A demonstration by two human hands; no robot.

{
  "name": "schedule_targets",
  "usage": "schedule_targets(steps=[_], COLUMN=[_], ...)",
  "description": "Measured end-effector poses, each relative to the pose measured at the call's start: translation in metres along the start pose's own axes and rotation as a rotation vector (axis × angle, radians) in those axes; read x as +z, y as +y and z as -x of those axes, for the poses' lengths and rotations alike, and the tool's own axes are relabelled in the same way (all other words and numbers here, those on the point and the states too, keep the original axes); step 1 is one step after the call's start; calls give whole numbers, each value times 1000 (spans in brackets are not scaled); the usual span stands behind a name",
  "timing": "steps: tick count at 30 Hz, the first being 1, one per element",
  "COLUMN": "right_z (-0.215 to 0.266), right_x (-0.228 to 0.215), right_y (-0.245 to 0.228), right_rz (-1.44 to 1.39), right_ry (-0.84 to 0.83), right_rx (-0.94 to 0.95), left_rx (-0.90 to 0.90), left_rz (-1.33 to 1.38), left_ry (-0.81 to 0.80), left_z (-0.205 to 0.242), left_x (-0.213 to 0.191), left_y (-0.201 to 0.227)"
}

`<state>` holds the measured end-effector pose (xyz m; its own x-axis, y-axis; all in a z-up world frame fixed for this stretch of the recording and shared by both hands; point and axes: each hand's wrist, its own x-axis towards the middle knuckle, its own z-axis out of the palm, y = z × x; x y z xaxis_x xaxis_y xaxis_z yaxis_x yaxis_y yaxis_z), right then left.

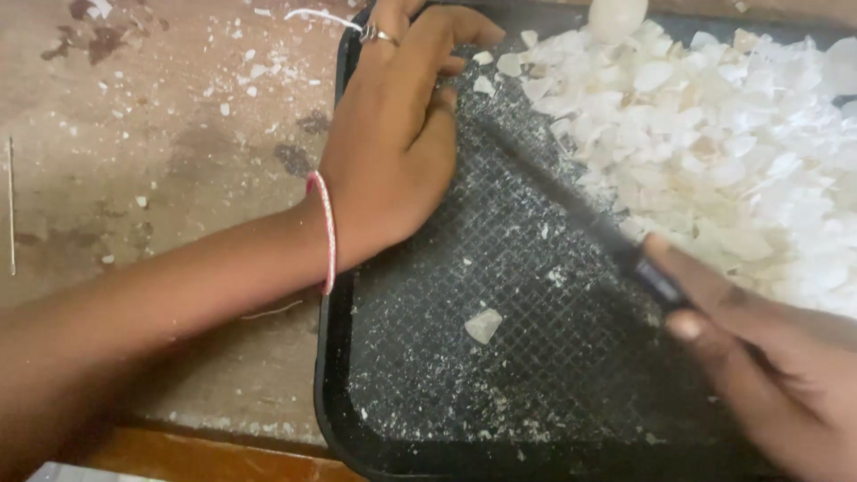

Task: Using a knife to break eggshells into smaller pieces on a tray.

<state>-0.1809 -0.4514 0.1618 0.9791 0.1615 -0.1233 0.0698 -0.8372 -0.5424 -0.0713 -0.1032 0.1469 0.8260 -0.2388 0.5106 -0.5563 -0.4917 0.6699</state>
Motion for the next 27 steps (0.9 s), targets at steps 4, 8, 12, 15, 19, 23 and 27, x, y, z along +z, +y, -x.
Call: schedule_targets(steps=[4,8,12,15,19,23,27], right_z=[3,5,-1,-10,-10,-15,-17], right_x=[4,16,13,8,8,4,2], right_y=[-21,0,12,-18,-26,-28,-34], right_rz=[128,149,185,276,481,296,352], right_ry=[-267,-340,-521,-789,-637,-270,-79], right_rx=[38,174,-503,-282,20,-87,-41], left_rx=[61,94,33,47,-81,-74,-11], left_rz=[261,380,438,429,416,438,462], left_ry=[87,124,137,146,109,80,119], left_z=[-6,0,-3,-4,-3,-8,-10], left_x=[5,14,14,12,9,6,5], left_y=[-24,-42,-39,-33,-28,-19,-13])
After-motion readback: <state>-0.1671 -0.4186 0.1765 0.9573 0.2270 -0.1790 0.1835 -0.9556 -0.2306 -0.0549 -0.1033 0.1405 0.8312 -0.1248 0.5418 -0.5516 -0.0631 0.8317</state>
